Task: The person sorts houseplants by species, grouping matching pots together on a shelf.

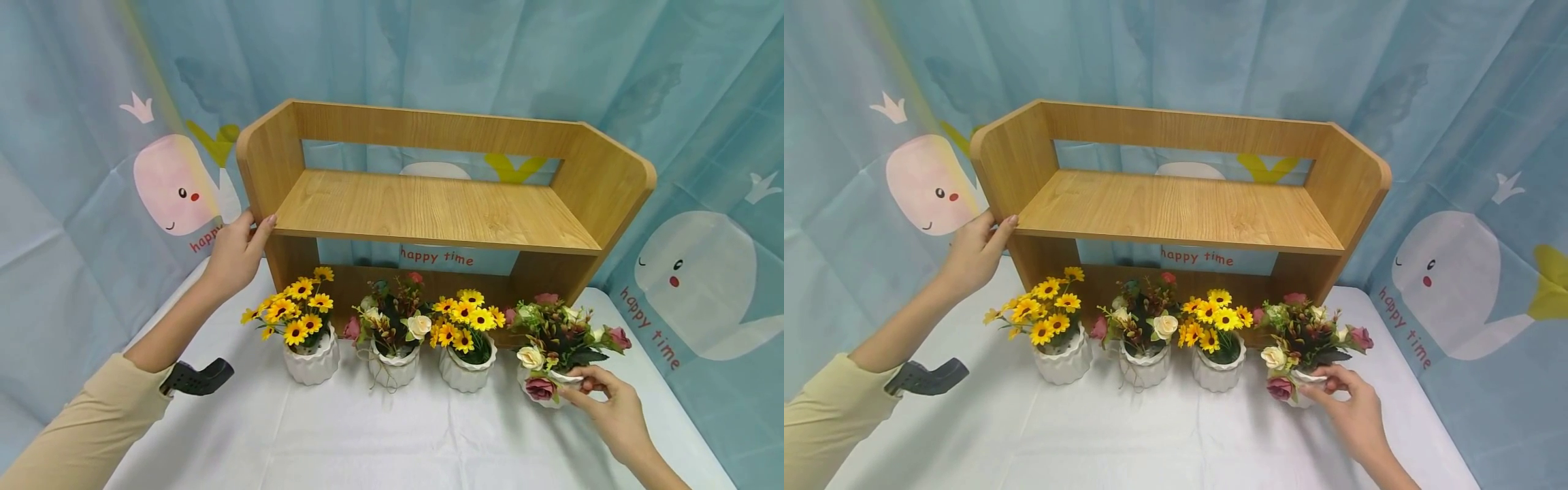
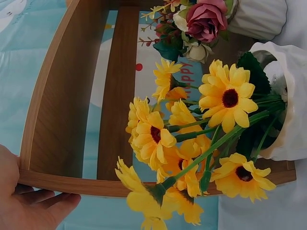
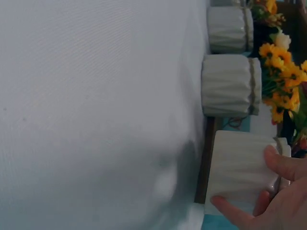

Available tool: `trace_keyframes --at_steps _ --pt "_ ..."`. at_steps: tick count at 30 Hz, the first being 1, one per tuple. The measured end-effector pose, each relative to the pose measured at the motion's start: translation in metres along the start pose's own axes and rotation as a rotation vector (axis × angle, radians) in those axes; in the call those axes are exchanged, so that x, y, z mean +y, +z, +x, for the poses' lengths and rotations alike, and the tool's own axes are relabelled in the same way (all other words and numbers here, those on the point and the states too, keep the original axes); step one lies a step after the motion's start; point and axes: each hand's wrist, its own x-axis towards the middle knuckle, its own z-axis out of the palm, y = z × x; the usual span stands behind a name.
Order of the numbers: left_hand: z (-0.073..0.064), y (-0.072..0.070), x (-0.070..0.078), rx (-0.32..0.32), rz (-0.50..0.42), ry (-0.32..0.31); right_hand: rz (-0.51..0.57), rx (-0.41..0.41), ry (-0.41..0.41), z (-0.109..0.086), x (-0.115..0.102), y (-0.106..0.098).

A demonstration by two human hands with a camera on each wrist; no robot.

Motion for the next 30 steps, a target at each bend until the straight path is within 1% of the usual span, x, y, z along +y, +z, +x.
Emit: trace_keyframes --at_steps 6,13,18,21,27,30 --pt "0.0 0.0 -0.001 -0.012 -0.004 -0.007 -0.019 -0.019 -0.026 -0.003 -0.007 -0.011" --pt "0.0 -0.003 0.0 -0.048 -0.001 -0.024 -0.087 -0.015 -0.053 -0.004 -0.018 -0.027" --pt "0.003 -0.009 0.0 -0.088 -0.036 -0.036 -0.098 -0.025 -0.084 -0.005 -0.024 -0.04" --pt "0.005 -0.011 -0.002 -0.1 -0.059 -0.026 -0.089 -0.032 -0.099 -0.004 -0.027 -0.048" --pt "0.006 -0.015 0.0 -0.074 -0.17 -0.005 -0.021 -0.044 -0.147 -0.002 -0.035 -0.061" --pt "0.006 -0.015 0.001 -0.054 -0.193 0.01 -0.011 -0.058 -0.156 0.0 -0.043 -0.067"
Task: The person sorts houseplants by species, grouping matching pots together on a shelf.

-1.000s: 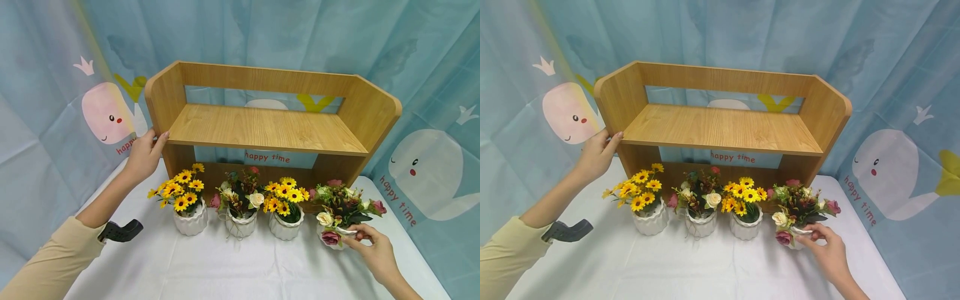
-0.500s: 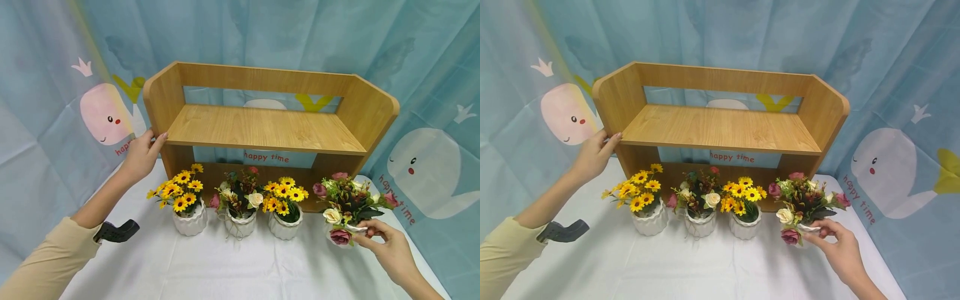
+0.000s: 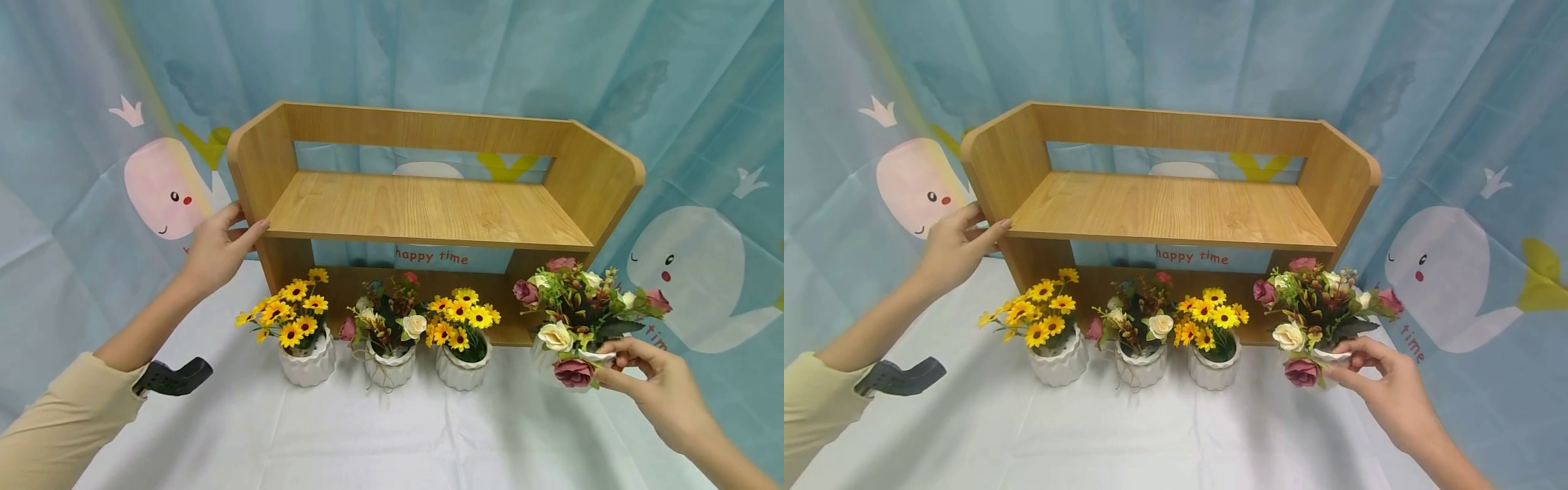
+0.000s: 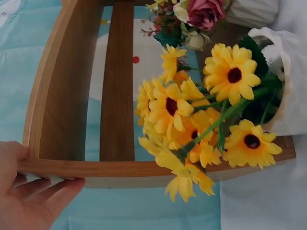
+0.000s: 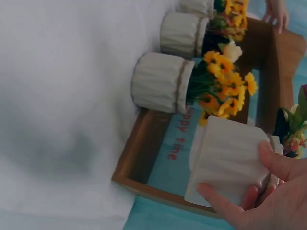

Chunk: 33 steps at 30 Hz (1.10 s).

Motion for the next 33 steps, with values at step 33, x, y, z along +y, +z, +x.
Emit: trace_keyframes --at_steps 33 --pt "0.0 -0.006 -0.006 -0.031 -0.053 -0.069 0.23 -0.165 -0.15 0.071 -0.109 -0.023"
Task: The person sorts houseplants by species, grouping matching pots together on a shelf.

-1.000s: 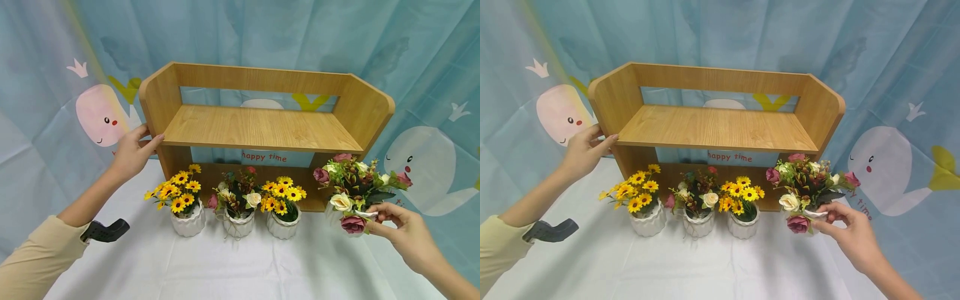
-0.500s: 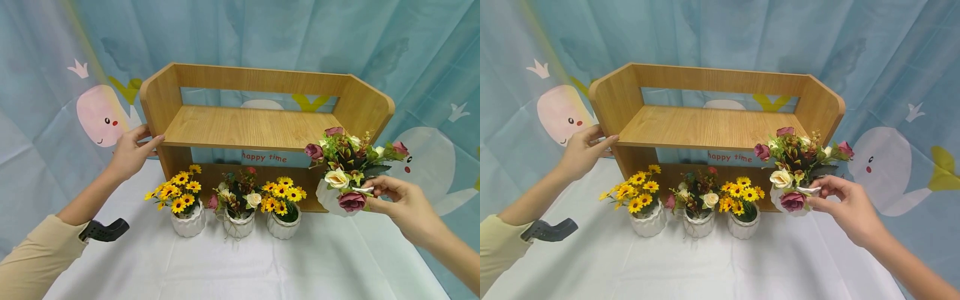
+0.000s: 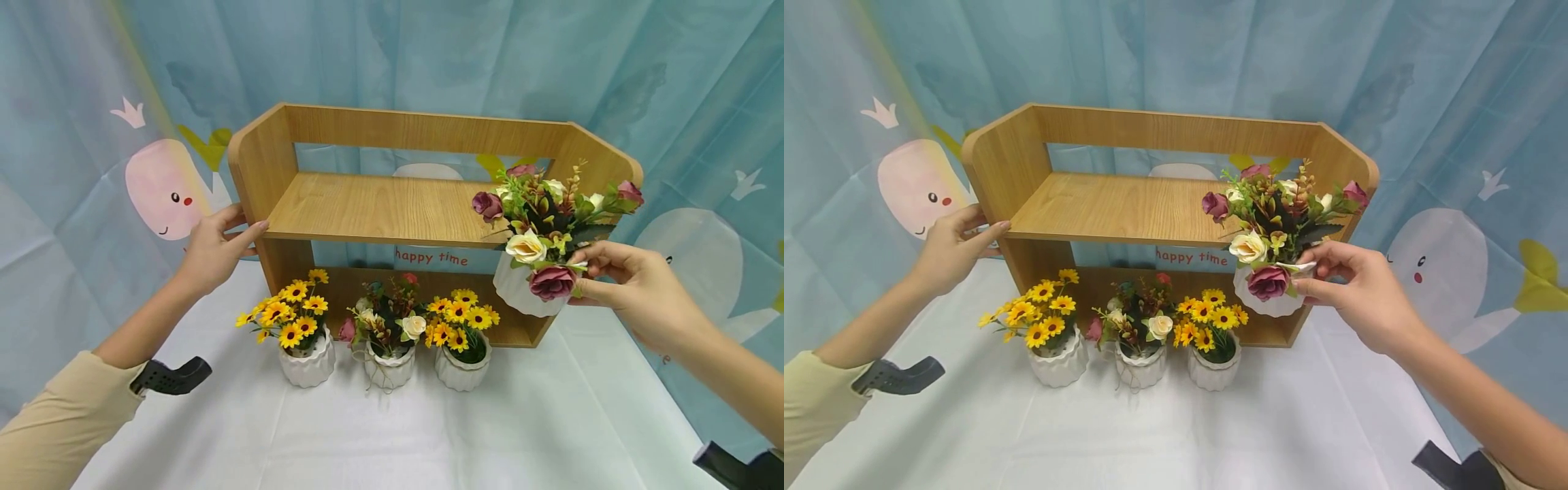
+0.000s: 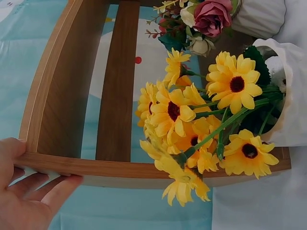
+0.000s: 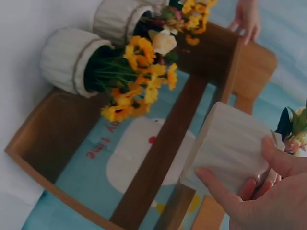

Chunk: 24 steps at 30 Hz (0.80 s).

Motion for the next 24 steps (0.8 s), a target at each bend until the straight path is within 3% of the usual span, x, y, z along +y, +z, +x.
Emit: trace_keyframes --at_steps 8,15,24 --pt "-0.002 0.001 0.002 0.009 0.004 0.003 0.237 -0.054 0.023 0.024 -0.022 0.007" --pt "-0.001 0.003 0.001 0.017 -0.006 0.009 0.107 -0.076 0.03 0.039 -0.043 0.016" --pt "-0.001 0.002 0.0 0.018 -0.01 0.018 0.168 -0.079 0.014 0.058 -0.072 0.033"
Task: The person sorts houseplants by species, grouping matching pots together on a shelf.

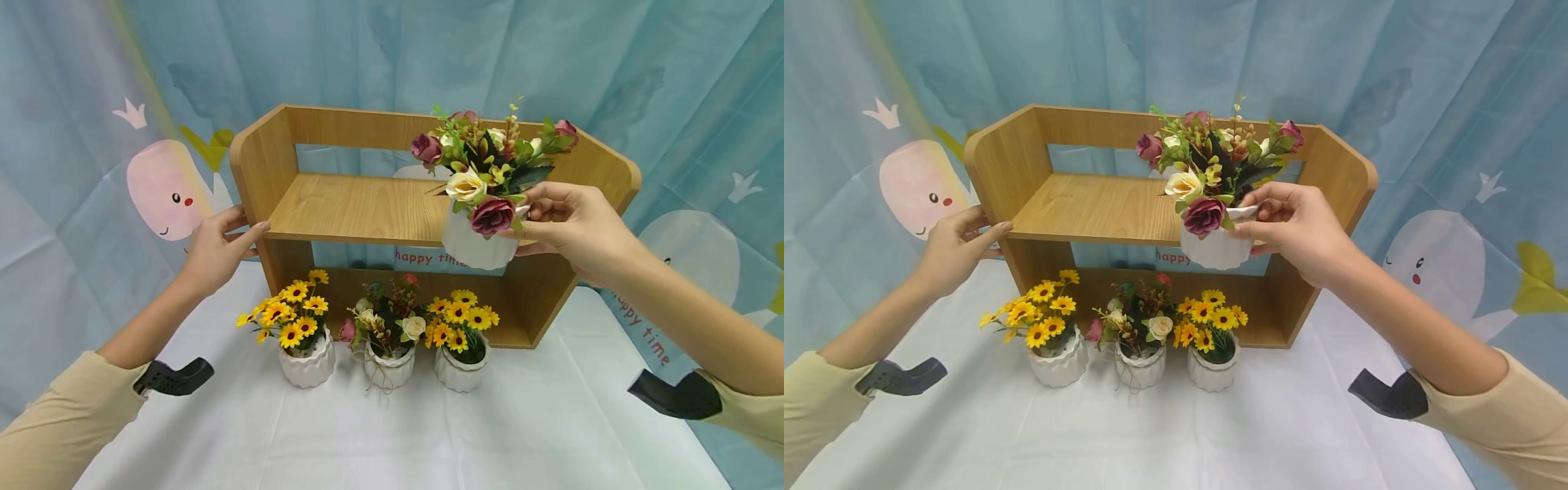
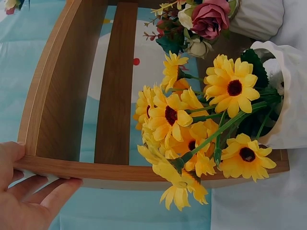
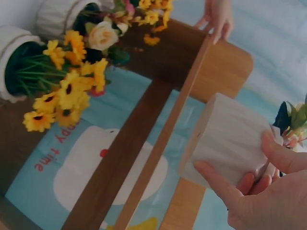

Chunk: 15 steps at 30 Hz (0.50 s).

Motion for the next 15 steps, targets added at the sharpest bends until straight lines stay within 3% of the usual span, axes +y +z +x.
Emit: trace_keyframes --at_steps 15 --pt "0.001 -0.001 0.0 -0.004 0.006 0.008 0.028 -0.025 -0.033 0.038 -0.027 0.04"
